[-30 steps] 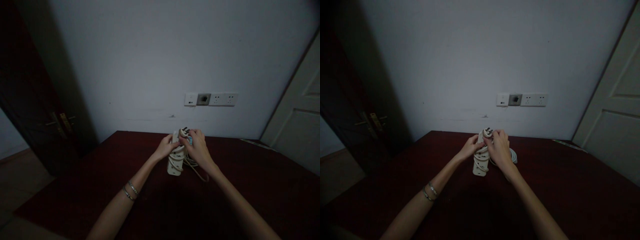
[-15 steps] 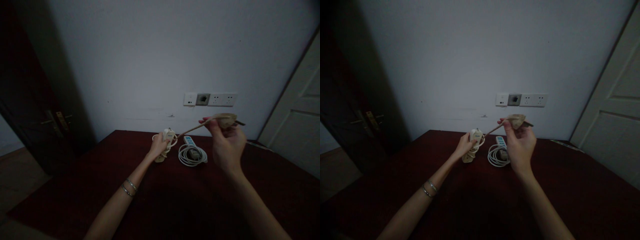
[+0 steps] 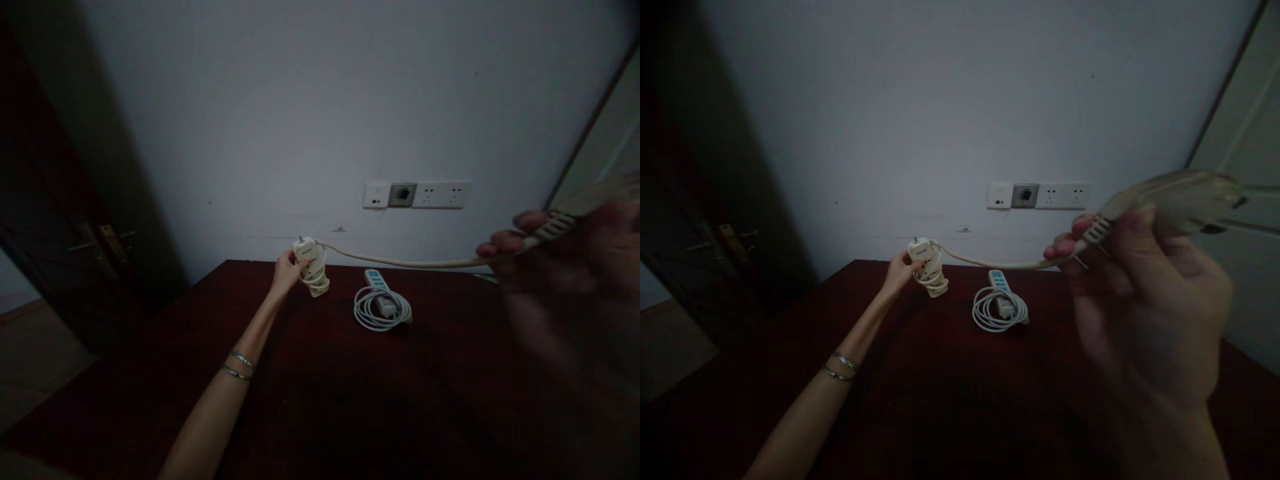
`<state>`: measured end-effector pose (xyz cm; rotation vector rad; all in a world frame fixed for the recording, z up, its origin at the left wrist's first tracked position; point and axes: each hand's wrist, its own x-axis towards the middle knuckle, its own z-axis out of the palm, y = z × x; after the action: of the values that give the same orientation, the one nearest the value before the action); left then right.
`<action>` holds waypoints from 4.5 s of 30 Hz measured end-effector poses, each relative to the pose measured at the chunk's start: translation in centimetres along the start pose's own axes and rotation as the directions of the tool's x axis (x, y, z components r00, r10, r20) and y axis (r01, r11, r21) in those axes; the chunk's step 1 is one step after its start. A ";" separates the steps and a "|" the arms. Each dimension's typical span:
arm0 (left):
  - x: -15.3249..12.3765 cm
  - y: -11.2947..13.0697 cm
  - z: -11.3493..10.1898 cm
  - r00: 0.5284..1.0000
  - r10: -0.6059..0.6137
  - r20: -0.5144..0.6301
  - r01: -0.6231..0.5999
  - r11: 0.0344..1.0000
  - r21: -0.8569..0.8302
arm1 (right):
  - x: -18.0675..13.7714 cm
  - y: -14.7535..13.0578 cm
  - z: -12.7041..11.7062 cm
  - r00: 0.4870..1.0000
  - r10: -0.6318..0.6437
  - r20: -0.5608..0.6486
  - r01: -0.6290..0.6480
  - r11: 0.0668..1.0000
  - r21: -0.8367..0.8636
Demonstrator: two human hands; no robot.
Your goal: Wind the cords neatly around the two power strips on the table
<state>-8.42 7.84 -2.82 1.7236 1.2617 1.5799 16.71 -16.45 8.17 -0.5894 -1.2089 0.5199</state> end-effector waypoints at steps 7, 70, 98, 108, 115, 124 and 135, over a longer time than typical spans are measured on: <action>0.7 -1.4 -1.1 0.966 -0.049 -0.253 0.017 0.992 -0.125 | -0.6 1.0 3.8 0.897 0.353 0.267 -0.422 0.863 0.277; -5.2 3.4 0.3 0.646 -0.030 0.763 0.714 0.379 -0.589 | 0.5 11.0 3.3 0.612 0.486 0.624 -0.133 0.841 -0.524; -5.3 4.0 0.8 0.754 0.066 0.653 0.567 0.436 -0.699 | -1.0 12.2 4.8 0.974 0.072 0.216 0.100 0.718 -0.689; -5.4 3.9 0.6 0.745 0.085 0.662 0.581 0.407 -0.705 | -0.8 12.9 4.5 0.871 0.137 0.473 0.097 0.894 -0.437; -5.5 2.6 1.2 0.730 0.038 0.683 0.616 0.398 -0.680 | -0.4 13.0 3.9 0.801 0.254 0.542 -0.139 0.960 -0.243; -6.5 1.9 2.3 0.618 0.113 0.778 0.717 0.328 -0.616 | 0.1 13.9 3.0 0.810 0.251 0.530 -0.048 0.929 -0.366; -6.8 2.0 4.6 0.709 -0.106 0.697 0.692 0.296 -0.658 | 0.1 16.8 2.6 0.858 0.317 0.404 -0.141 0.902 -0.408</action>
<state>-2.81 2.11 -5.58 0.8302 0.3051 0.9555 13.25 -3.57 -2.37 -0.9787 -1.7240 0.6710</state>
